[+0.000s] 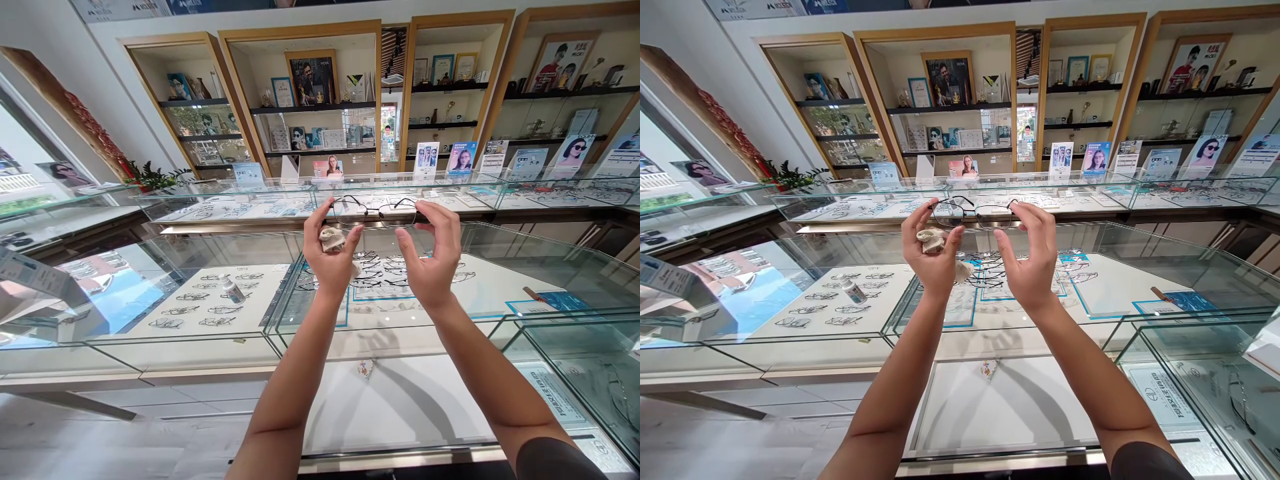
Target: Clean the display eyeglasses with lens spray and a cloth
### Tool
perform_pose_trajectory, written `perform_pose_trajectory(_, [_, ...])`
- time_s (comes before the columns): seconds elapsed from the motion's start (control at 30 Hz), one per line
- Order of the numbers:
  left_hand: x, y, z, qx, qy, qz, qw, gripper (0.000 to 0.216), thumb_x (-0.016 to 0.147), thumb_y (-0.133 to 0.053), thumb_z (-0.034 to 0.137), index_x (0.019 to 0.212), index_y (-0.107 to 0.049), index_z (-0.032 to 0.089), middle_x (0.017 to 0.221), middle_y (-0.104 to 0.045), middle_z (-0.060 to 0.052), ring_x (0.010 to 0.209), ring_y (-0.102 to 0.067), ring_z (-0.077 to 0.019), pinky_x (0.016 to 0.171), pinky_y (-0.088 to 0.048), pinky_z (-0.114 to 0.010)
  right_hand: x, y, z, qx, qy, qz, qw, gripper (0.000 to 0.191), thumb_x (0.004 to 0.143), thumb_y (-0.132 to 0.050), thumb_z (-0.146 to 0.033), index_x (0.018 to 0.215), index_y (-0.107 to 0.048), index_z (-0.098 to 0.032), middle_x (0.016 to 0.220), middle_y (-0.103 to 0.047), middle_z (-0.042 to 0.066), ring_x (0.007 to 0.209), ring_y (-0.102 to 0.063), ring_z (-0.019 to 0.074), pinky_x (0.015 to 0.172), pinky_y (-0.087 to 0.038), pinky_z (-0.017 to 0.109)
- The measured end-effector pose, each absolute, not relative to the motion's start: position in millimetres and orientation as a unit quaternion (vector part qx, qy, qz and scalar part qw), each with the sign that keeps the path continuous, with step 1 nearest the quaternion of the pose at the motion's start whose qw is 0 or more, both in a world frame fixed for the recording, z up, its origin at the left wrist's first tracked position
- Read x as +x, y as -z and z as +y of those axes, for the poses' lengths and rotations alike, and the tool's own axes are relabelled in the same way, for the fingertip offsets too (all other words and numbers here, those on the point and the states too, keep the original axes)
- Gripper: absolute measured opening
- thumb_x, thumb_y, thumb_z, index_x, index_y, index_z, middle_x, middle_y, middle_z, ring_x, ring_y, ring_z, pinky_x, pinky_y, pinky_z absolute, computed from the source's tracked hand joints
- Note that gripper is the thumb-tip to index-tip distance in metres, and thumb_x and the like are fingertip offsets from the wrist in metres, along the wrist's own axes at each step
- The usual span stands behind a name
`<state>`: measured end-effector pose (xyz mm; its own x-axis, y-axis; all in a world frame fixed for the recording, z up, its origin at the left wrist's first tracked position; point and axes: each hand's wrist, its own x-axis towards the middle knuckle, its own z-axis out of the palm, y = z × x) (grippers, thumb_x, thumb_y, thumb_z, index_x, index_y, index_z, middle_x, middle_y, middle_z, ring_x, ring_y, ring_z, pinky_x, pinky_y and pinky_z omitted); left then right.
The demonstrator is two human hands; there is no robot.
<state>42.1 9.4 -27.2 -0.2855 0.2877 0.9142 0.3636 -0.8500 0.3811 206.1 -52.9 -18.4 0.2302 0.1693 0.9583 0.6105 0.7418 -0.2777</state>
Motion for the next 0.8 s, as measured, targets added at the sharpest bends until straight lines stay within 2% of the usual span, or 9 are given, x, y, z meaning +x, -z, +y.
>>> perform_pose_trajectory(0.13, [44.1,28.1,10.8,-0.595,0.760,-0.260,0.022,0.062,0.092,-0.078,0.058,0.142,-0.059,0.028,0.145,-0.068,-0.013,0.126,-0.069,-0.0266,0.106,-0.058,-0.045,204.6,19.4,-52.3,-0.309,0.160,-0.606,0.715,0.044,0.099,-0.072,-0.026,0.141,-0.064,-0.036,0.135,-0.067,0.009,0.132,-0.062,0.0322,0.090,-0.066,0.051])
perform_pose_trajectory(0.2, [45.7,29.5,11.8,-0.589,0.769,-0.245,0.023,0.060,0.092,-0.080,0.055,0.141,-0.059,0.028,0.143,-0.068,-0.013,0.132,-0.067,-0.0273,0.107,-0.057,-0.045,204.4,20.3,-51.3,-0.316,0.159,-0.608,0.711,0.043,0.099,-0.071,-0.028,0.141,-0.063,-0.035,0.135,-0.067,0.009,0.132,-0.063,0.0321,0.090,-0.067,0.051])
perform_pose_trajectory(0.27, [48.1,31.4,12.1,-0.578,0.775,-0.253,0.026,0.060,0.092,-0.079,0.056,0.140,-0.059,0.027,0.142,-0.068,-0.012,0.129,-0.067,-0.0265,0.101,-0.059,-0.042,204.8,21.5,-49.2,-0.328,0.148,-0.607,0.708,0.041,0.100,-0.069,-0.032,0.141,-0.063,-0.034,0.136,-0.066,0.010,0.132,-0.063,0.0319,0.091,-0.067,0.052])
perform_pose_trajectory(0.4, [54.4,35.3,8.9,-0.546,0.790,-0.276,0.043,0.061,0.091,-0.080,0.057,0.138,-0.059,0.026,0.140,-0.065,-0.013,0.120,-0.067,-0.0242,0.078,-0.059,-0.033,208.4,25.3,-40.9,-0.332,0.072,-0.610,0.716,0.041,0.101,-0.068,-0.038,0.141,-0.063,-0.031,0.139,-0.065,0.011,0.130,-0.065,0.0296,0.096,-0.066,0.051])
perform_pose_trajectory(0.63, [62.4,35.7,-3.5,-0.531,0.792,-0.294,0.060,0.060,0.086,-0.087,0.049,0.135,-0.062,0.027,0.132,-0.065,-0.012,0.107,-0.068,-0.0214,0.077,-0.058,-0.033,216.5,31.8,-24.8,-0.316,-0.063,-0.604,0.729,0.045,0.099,-0.069,-0.044,0.142,-0.061,-0.033,0.139,-0.066,0.010,0.129,-0.067,0.0263,0.101,-0.062,0.046])
perform_pose_trajectory(0.8, [64.9,30.7,-10.4,-0.534,0.790,-0.300,0.008,0.058,0.086,-0.088,0.046,0.135,-0.064,0.027,0.134,-0.067,-0.011,0.117,-0.068,-0.0232,0.073,-0.058,-0.029,216.3,32.7,-25.2,-0.325,-0.063,-0.591,0.736,0.043,0.098,-0.071,-0.043,0.139,-0.063,-0.033,0.135,-0.066,0.008,0.125,-0.068,0.0256,0.100,-0.062,0.045])
